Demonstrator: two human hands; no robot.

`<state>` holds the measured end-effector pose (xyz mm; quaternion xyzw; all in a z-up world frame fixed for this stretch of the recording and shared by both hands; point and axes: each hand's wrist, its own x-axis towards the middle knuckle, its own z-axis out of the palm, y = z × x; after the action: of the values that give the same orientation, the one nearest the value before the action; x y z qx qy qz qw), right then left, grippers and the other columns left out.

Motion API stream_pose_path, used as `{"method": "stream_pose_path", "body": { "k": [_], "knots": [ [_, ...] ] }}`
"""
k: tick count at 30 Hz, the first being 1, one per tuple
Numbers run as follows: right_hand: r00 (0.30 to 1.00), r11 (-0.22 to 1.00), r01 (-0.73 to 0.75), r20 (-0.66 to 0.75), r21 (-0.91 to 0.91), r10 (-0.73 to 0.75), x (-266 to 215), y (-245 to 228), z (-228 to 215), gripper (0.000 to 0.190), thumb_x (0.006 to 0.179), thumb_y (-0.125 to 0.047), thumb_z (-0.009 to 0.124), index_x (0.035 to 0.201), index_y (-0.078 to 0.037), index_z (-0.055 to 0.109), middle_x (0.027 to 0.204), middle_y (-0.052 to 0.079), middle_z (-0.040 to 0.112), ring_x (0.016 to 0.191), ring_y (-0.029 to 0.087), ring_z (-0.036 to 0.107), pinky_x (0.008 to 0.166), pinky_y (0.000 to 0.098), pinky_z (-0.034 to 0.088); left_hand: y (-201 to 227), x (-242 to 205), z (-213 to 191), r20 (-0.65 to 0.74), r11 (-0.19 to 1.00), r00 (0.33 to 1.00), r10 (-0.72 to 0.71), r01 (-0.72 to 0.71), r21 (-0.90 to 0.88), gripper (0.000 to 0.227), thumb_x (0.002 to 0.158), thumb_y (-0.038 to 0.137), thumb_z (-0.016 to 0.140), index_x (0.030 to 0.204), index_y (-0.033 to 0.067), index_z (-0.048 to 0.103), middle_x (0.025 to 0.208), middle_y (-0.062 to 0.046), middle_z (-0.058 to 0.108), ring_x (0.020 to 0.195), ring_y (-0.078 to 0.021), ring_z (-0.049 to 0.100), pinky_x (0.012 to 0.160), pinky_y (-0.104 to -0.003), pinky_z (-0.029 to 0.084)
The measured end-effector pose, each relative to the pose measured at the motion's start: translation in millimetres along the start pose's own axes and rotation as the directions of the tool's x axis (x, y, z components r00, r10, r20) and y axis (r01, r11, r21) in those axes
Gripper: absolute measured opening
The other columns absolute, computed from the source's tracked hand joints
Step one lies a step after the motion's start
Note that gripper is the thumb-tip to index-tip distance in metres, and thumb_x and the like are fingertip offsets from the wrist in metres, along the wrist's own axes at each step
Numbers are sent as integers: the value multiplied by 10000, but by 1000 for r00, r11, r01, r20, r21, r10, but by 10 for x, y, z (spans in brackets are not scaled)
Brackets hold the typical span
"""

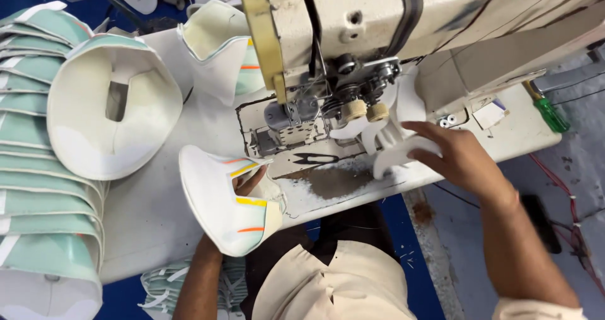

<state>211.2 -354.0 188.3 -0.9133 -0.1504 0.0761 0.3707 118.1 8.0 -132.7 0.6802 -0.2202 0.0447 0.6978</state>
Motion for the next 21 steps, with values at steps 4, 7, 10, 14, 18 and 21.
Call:
{"method": "stream_pose_path", "body": {
  "k": [4,7,10,14,18,21],
  "knots": [
    [966,851,253,167,-461,-197,511,198,199,536,893,-195,792,1395,-107,626,1083,172,713,901,374,709,826,449,554,-11,-492,-145,-103,997,994,-30,22,-78,645,962,265,697,1516,48,448,1467,-174,551,1337,-326,549,1140,-453,444],
    [873,613,293,-56,-734,-484,600,-168,285,434,810,-50,774,1234,-106,702,1287,213,683,1171,412,672,766,427,569,394,-63,-43,-183,992,982,-38,14,-127,635,975,272,691,1510,32,448,1460,-175,556,1331,-323,556,1136,-454,452],
    [758,668,247,-289,-702,-585,326,-353,422,427,800,-144,837,1201,-101,699,1265,170,677,1144,361,623,873,433,557,496,-109,-35,-277,982,959,-62,8,-191,626,987,279,686,1503,16,448,1453,-177,562,1325,-320,563,1132,-454,460],
    [935,949,277,-184,-152,-303,34,-347,1057,423,844,-163,848,1241,-111,712,1216,99,688,1100,257,638,909,386,552,616,-498,9,-402,960,906,-131,15,-279,617,1004,289,678,1495,-5,448,1443,-179,569,1317,-316,572,1126,-454,470],
    [824,840,532,162,109,-543,-15,-571,1713,517,772,-155,814,1255,-34,678,1344,163,604,1241,354,539,1035,447,460,700,-698,-26,-479,935,860,-174,-9,-355,611,1021,299,671,1487,-27,448,1434,-182,576,1309,-311,581,1121,-454,480],
    [747,765,639,172,84,-643,16,-566,2029,435,756,-156,797,1160,-39,686,1394,197,567,1289,391,471,1056,481,422,756,-799,-45,-532,913,824,-195,-45,-405,607,1033,306,666,1481,-42,448,1426,-183,582,1303,-308,588,1117,-454,488]
  ]
}}
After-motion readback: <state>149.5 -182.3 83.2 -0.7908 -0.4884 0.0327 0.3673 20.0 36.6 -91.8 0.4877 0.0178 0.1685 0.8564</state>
